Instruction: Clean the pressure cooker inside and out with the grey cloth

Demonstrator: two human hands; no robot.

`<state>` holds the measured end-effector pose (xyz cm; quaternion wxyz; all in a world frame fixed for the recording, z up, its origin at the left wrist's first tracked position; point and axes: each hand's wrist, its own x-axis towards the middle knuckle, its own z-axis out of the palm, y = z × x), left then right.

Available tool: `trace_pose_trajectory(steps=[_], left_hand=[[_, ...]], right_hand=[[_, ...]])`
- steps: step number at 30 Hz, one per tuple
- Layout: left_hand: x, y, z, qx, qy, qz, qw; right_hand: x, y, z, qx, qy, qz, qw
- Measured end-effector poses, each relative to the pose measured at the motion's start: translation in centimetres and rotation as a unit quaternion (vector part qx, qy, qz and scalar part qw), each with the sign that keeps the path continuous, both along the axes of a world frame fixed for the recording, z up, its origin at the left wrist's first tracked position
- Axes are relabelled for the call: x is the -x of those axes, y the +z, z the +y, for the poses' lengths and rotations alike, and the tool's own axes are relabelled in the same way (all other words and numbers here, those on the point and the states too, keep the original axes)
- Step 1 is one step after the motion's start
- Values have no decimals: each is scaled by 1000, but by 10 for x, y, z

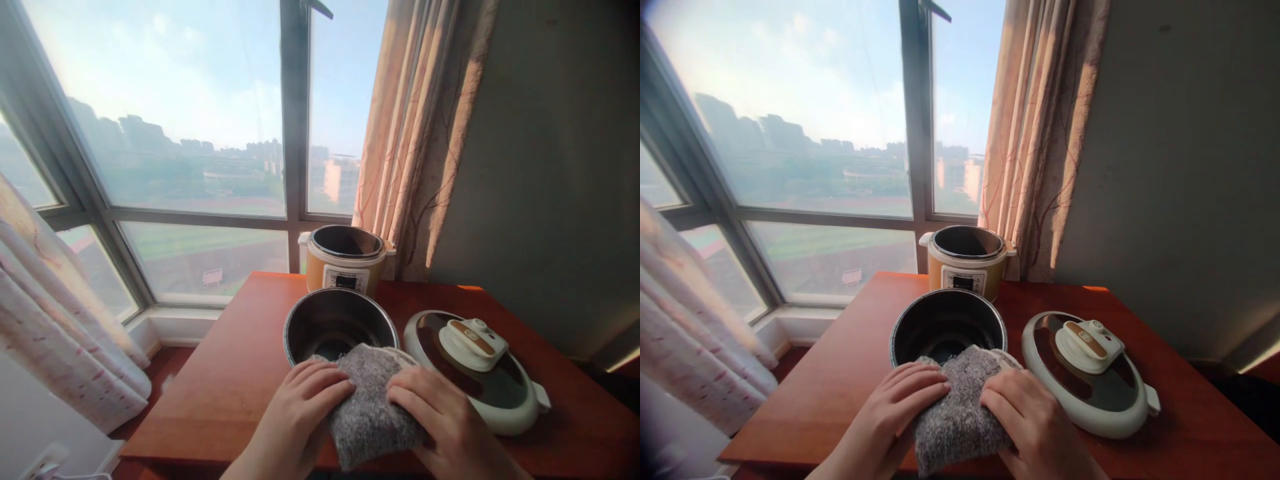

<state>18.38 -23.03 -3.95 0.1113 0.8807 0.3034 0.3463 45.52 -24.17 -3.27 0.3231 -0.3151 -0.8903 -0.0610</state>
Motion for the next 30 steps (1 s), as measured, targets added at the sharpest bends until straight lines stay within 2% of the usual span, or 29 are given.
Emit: trace_pose_trajectory(steps=[4,6,8,10,13,18,20,24,25,27,30], left_hand=[[5,-10,-2,-100,1,71,992],[6,-11,-4,-110,20,76,991],[6,-11,-5,-96,40,56,993],[6,-10,-4,-53,58,23,997],[2,-2,2,56,78,-35,995],[-9,21,26,220,84,-144,961],[-11,28,36,266,66,-179,945],[-8,33,53,351,-10,-219,910],[-5,34,57,363,-20,-216,906],[0,34,63,353,-7,-190,916],[7,31,67,268,71,-132,952]], right_hand=[[0,-30,-12,-46,-24,10,999],[-2,-36,-14,-44,-28,9,999],[-4,-33,-14,-27,-33,17,999],[-4,-24,-10,-2,-45,44,998],[1,-1,3,37,-60,95,993],[16,38,42,106,-62,134,983],[20,49,59,116,-60,143,981],[18,64,85,130,-51,156,978],[16,66,90,140,-46,157,977],[12,70,96,166,-32,157,973],[6,72,93,193,3,155,969]])
